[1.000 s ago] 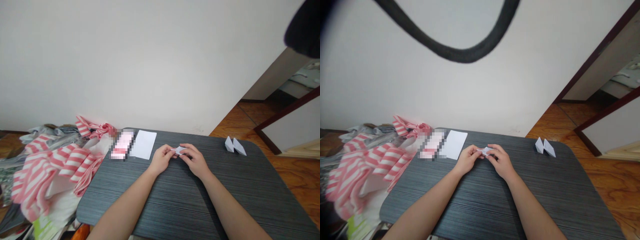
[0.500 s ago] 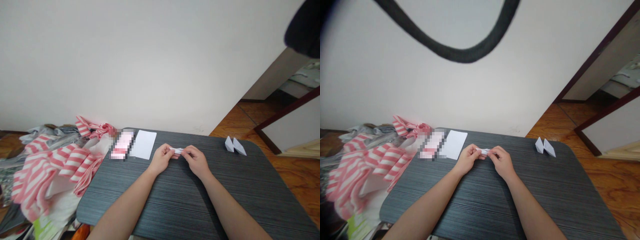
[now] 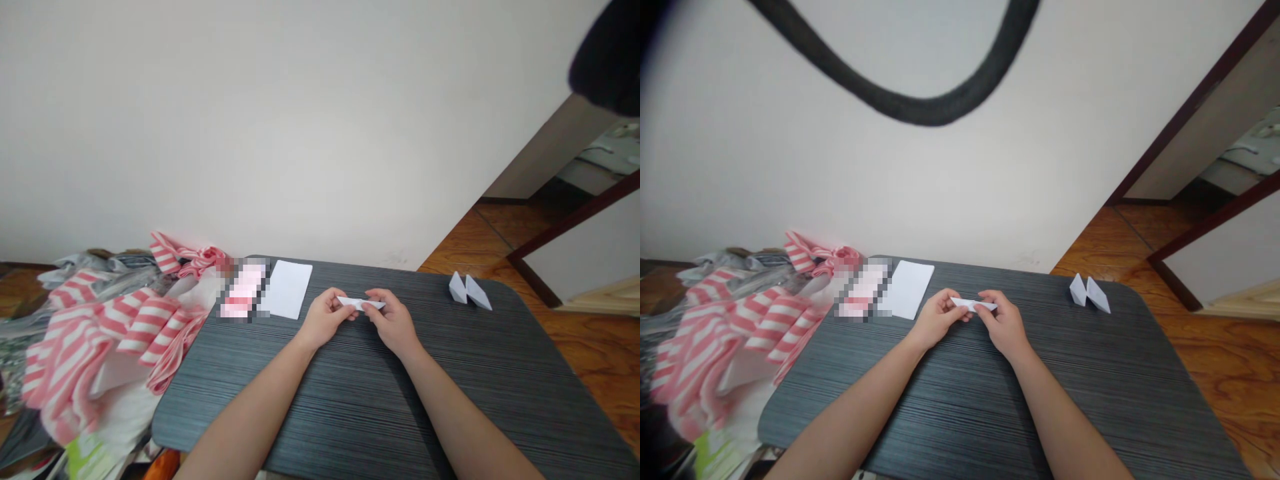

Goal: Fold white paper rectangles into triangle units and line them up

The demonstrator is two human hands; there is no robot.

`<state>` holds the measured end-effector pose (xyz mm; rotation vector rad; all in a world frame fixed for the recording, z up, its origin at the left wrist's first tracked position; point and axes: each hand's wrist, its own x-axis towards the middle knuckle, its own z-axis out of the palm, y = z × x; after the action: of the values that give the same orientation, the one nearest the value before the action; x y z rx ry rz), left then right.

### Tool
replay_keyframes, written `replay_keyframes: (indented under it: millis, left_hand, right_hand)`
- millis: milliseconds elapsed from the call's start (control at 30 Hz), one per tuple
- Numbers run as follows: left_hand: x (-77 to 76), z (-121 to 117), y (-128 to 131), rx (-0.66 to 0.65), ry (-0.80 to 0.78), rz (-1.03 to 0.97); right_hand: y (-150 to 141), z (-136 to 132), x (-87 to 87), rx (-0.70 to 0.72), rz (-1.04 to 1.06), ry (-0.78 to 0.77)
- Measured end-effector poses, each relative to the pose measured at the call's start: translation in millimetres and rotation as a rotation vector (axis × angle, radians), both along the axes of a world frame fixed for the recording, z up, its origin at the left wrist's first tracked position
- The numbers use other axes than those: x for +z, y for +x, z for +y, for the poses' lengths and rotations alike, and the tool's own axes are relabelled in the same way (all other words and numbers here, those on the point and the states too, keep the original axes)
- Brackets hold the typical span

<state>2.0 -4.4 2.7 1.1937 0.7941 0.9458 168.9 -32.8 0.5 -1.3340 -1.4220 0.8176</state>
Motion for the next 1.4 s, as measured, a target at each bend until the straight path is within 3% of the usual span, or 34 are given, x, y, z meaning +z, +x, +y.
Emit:
replay_keyframes:
  millis: [233, 333, 733, 1133, 1400]
  left_hand:
    - [-3.4, 3, -2, 0.031, -0.011, -0.036]
    - [-5.5, 4, -2, 0.031, -0.017, -0.036]
    - [-7.4, 4, 0, 0.03, -0.027, -0.047]
    - [1.6, 1, -3, 0.02, 0.076, 0.134]
    - [3.5, 1, -3, 0.054, 0.113, 0.142]
  right_hand:
    - [-3, 3, 1.1, 0.13, 0.275, -0.113]
    - [-2, 3, -0.7, 0.142, 0.261, -0.168]
    - [-1, 2, 3.0, 0.137, 0.21, -0.15]
    - [-2, 2, 2.0, 0.165, 0.218, -0.133]
    - [-3, 4, 0.2, 0.21, 0.198, -0.315]
